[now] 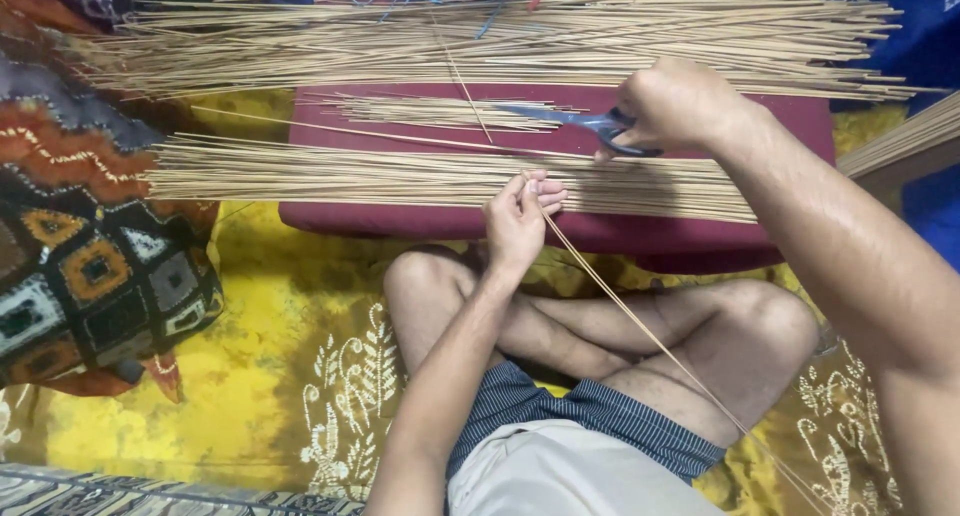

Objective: Organizing and bundling thin wooden sticks by aligning them on a padded surface and trimming strings with scissors.

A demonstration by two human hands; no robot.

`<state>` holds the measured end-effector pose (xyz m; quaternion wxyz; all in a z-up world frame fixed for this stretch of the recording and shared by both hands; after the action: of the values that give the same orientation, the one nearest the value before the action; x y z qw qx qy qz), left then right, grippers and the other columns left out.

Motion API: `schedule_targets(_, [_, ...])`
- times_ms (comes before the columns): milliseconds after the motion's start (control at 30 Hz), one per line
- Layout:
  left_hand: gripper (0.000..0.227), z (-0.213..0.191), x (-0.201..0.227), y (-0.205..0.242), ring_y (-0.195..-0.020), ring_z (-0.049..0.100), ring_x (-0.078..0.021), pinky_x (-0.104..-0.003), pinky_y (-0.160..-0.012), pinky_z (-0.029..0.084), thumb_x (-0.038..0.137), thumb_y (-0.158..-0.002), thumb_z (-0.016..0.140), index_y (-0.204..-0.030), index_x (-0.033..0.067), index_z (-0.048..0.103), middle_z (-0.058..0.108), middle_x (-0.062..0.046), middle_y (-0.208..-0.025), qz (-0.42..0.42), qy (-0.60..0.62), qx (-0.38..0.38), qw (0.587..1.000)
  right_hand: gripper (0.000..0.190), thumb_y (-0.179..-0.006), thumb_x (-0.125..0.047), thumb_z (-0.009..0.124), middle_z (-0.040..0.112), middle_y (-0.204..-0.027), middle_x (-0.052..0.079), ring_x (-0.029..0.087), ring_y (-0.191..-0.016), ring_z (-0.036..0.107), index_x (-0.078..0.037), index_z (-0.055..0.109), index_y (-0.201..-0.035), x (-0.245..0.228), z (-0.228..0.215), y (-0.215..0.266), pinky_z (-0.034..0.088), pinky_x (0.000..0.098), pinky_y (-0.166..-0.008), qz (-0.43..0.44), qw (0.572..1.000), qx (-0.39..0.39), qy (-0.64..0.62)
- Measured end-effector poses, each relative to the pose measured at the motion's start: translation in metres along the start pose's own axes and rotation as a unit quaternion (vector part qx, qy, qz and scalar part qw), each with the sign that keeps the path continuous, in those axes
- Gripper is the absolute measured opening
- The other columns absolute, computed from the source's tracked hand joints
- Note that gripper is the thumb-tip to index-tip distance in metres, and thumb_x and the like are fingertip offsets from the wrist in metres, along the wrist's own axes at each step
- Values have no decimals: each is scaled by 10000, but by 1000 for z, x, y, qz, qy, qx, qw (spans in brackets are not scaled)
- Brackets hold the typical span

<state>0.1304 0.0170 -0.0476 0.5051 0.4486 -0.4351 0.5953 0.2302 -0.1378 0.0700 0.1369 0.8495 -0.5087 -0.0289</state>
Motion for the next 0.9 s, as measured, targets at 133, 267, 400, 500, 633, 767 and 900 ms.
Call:
schedule_targets(133, [235,-7,-25,-5,-973,775,-292,-343,-849,684,15,-1082,418,-1222,-82,579,733,-221,-1032,-63,80,-6,995,221,-887,-313,813,786,-774,69,229,-689,759,-111,796,-974,63,30,-5,629,382,-677,31,997,65,4])
schedule_targets(267, [232,-17,-22,-6,-971,772,-302,-339,-829,670,41,-1082,429,-1218,-78,574,726,-223,-1057,-59,128,12,990,220,-900,-219,796,811,-907,79,245,-812,767,-171,782,-1114,107,79,-2,625,403,-815,113,993,-27,-21])
schedule_targets(400, [279,-24,-34,-10,-1000,735,-422,-488,-842,655,61,-1119,374,-1262,-90,559,710,-355,-1104,-44,137,41,989,391,-779,-267,853,807,-1009,207,407,-998,772,-145,816,-1149,150,130,-11,640,499,-826,99,992,60,-42])
schedule_targets(500, [280,-22,-27,-13,-1017,732,-429,-500,-854,652,82,-1124,378,-1264,-81,557,711,-350,-1113,-37,144,42,988,413,-769,-266,862,766,-979,190,399,-938,774,-101,790,-1141,149,121,-4,641,508,-772,94,988,125,-17])
schedule_targets(633, [271,-21,-7,-31,-1024,729,-437,-509,-858,651,61,-1112,392,-1257,-83,569,711,-356,-1106,-18,149,44,988,195,-993,-157,700,726,-887,222,413,-850,743,5,778,-1071,22,34,47,596,472,-725,19,952,191,-239])
schedule_targets(767, [277,-41,18,-58,-1070,730,-411,-509,-895,647,102,-1116,401,-1275,-62,557,712,-330,-1151,29,172,72,982,320,-1041,-195,465,737,-772,209,345,-702,737,-25,734,-1074,-59,65,56,593,465,-667,-37,871,-3,-490])
schedule_targets(900, [293,-93,32,-79,-1128,726,-395,-498,-951,646,126,-1118,386,-1306,-49,526,709,-303,-1209,49,193,116,973,299,-1060,-164,438,682,-661,115,218,-543,670,-11,694,-1035,-63,77,61,584,346,-569,5,816,-75,-574])
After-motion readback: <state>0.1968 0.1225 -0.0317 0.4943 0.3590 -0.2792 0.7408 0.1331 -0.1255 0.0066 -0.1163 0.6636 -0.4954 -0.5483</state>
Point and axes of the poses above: each hand's wrist, its own y-axis away from the middle knuckle, its own z-axis out of the palm, x = y × z, the point moved 10 cm from there along -y, towards the middle knuckle
